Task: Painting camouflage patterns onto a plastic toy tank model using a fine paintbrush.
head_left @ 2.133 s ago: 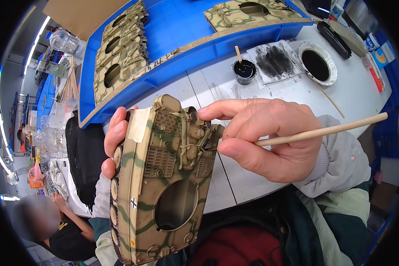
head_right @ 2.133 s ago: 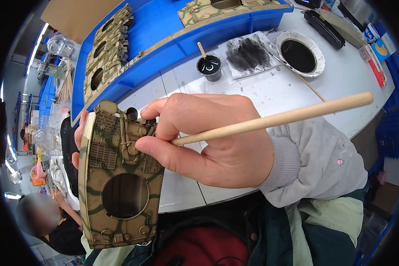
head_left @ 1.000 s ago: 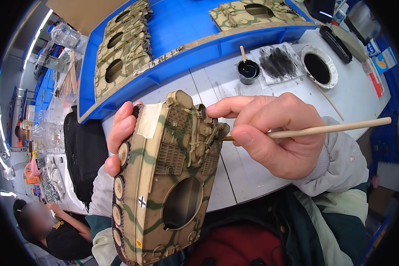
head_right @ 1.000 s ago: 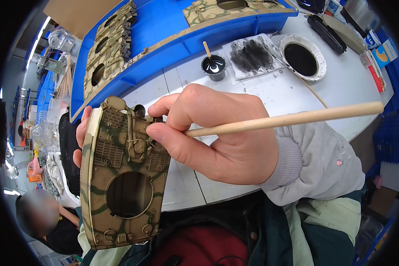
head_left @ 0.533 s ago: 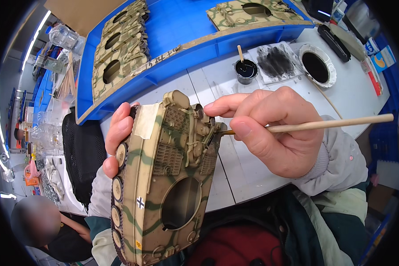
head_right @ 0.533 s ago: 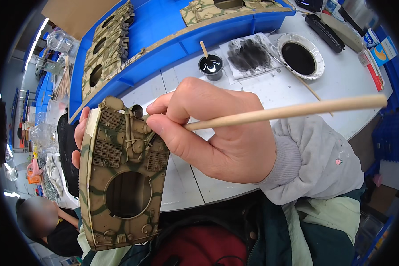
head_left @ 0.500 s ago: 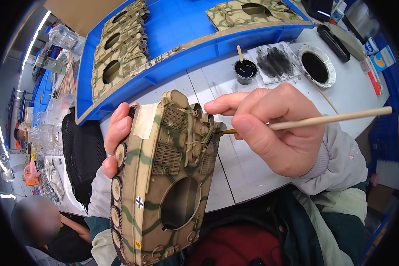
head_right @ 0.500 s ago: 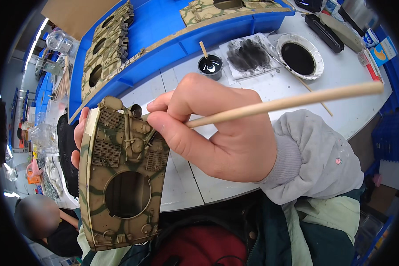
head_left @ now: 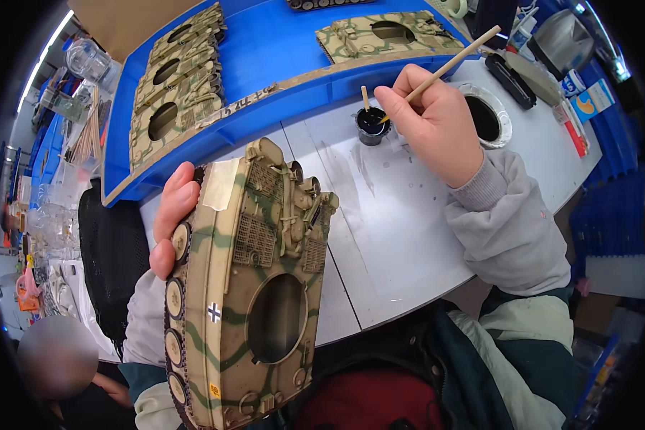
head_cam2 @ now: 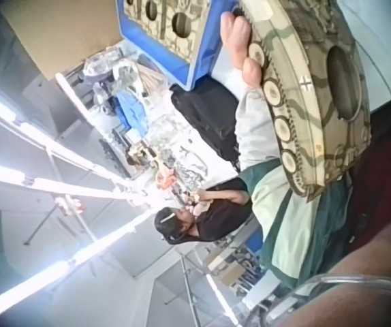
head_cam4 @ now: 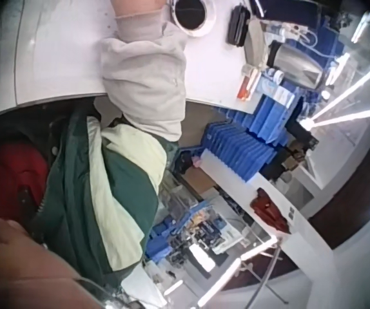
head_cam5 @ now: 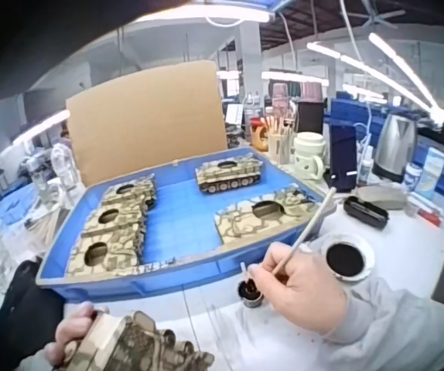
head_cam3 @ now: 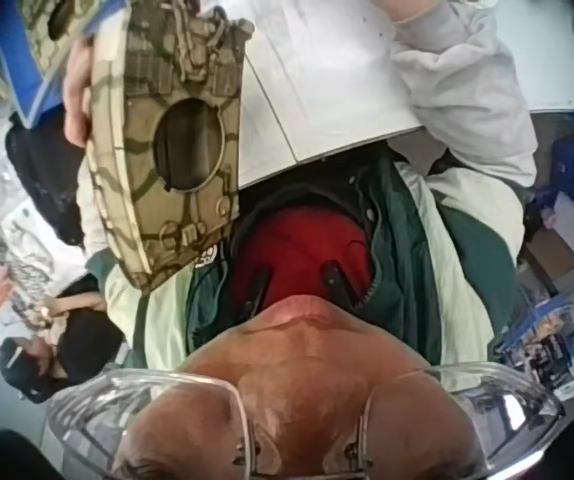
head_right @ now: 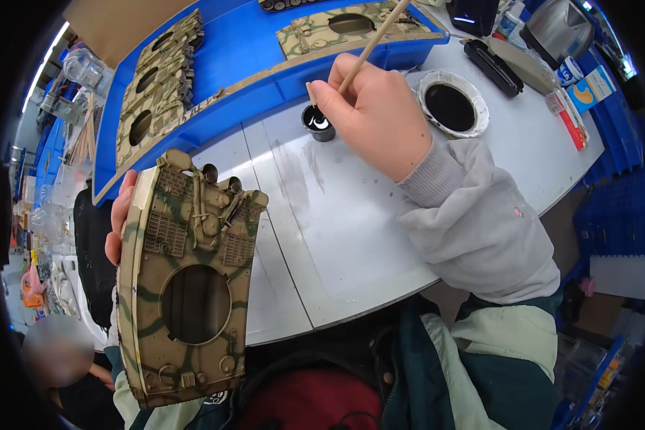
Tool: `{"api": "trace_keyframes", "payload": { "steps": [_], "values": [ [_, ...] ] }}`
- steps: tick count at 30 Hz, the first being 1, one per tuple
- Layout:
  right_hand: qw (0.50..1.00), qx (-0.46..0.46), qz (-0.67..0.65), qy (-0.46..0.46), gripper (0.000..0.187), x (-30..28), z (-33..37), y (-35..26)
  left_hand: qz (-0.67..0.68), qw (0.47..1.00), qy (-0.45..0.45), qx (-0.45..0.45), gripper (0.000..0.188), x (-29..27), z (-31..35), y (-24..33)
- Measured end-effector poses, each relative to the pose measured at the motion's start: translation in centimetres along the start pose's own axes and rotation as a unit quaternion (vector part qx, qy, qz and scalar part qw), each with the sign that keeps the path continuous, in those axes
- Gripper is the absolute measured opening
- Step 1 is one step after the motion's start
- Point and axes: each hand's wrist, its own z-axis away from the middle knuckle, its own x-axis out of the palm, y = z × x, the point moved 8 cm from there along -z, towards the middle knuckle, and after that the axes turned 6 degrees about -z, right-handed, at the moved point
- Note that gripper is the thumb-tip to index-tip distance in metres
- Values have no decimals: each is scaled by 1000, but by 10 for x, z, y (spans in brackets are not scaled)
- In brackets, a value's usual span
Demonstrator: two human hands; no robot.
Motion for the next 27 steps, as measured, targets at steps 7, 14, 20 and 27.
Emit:
{"api": "trace_keyframes", "payload": {
  "steps": [7, 14, 20, 27],
  "values": [
    [999, -13, 36, 7, 27, 2, -1, -2, -154, 960, -20, 232, 46, 24, -2, 25],
    [999, 3, 51, 3, 27, 1, 0, 0, -218, 951, -43, 216, 49, 30, -4, 29],
    [999, 9, 50, 2, 27, 1, -1, -1, -200, 959, -55, 195, 48, 24, -1, 25],
    [965, -85, -249, 11, 18, 3, 20, -38, -177, 963, -26, 199, 48, 27, -1, 23]
  ]
}}
